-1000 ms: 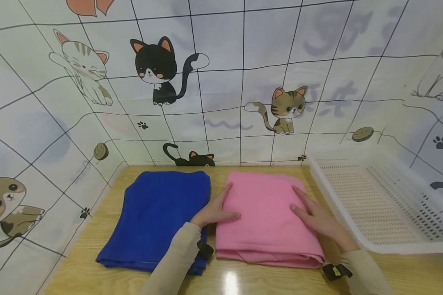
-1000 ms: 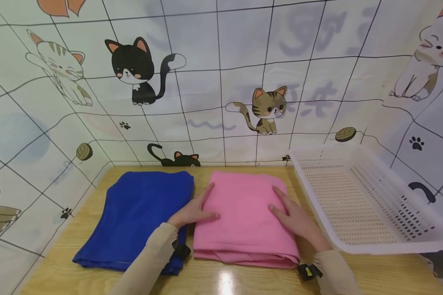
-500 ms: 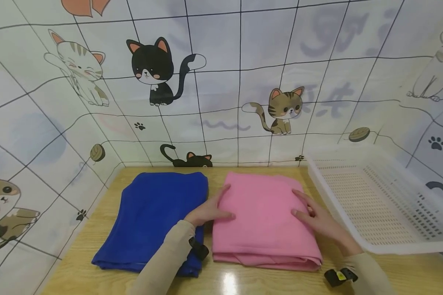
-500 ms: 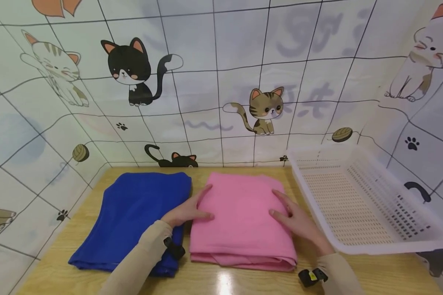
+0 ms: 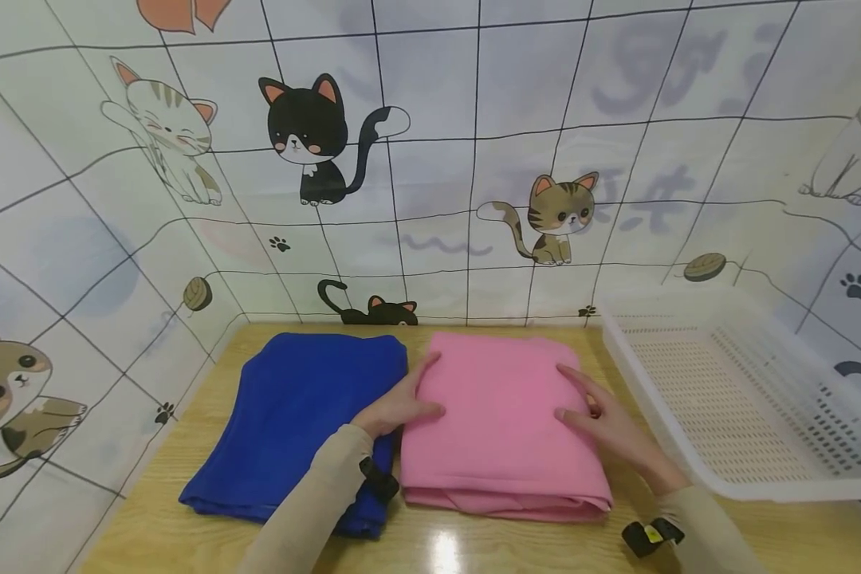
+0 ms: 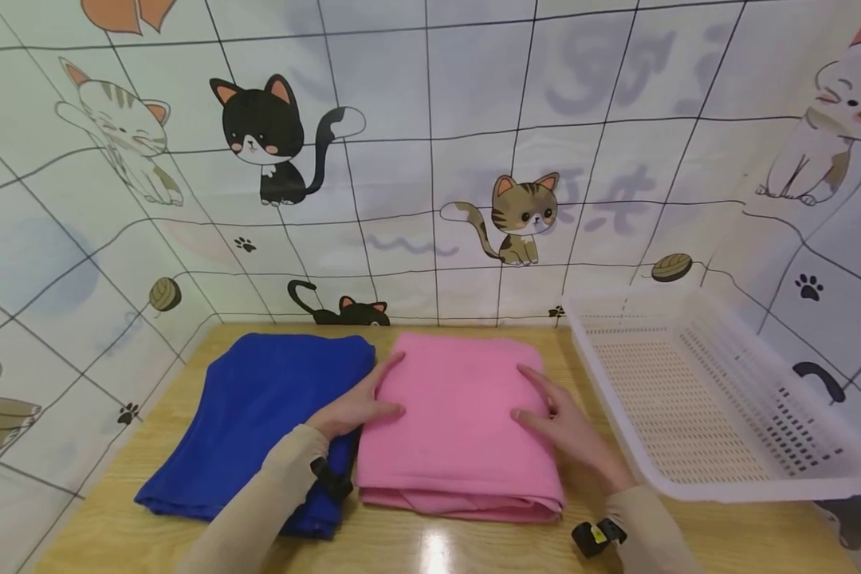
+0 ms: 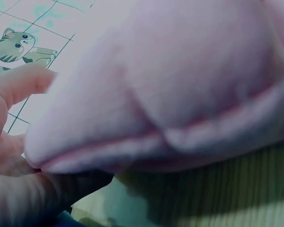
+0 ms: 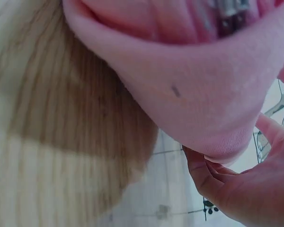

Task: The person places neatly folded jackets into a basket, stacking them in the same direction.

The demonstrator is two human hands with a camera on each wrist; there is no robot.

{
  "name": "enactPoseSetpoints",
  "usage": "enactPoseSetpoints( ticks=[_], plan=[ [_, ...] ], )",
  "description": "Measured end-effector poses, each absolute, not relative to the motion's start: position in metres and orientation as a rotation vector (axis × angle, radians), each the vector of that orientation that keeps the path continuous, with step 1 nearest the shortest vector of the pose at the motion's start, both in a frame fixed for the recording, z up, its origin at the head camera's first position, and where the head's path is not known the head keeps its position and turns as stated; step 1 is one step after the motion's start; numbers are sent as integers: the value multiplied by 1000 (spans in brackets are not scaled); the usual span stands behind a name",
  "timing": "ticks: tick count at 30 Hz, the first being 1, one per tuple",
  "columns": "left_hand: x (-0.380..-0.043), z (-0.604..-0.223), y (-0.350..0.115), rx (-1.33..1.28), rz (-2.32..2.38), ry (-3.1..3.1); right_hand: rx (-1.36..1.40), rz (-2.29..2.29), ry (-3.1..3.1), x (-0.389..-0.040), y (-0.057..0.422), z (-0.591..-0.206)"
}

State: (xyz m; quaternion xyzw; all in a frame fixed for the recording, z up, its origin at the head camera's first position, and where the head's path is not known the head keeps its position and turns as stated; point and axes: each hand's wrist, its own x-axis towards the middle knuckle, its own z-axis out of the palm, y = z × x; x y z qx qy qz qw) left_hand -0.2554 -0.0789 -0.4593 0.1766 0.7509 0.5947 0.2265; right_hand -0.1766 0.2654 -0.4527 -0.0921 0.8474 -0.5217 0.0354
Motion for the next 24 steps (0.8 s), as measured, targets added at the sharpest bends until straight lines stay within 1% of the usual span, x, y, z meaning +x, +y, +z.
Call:
enactPoseSetpoints(
  ticks=[14, 24],
  plan=[
    [-254, -448, -99, 608, 1652, 2119, -484, -1562, 2648, -182, 250, -435],
    [-251, -437, -103, 629, 1661, 2127, -416, -1541, 2629, -182, 243, -408]
  ],
)
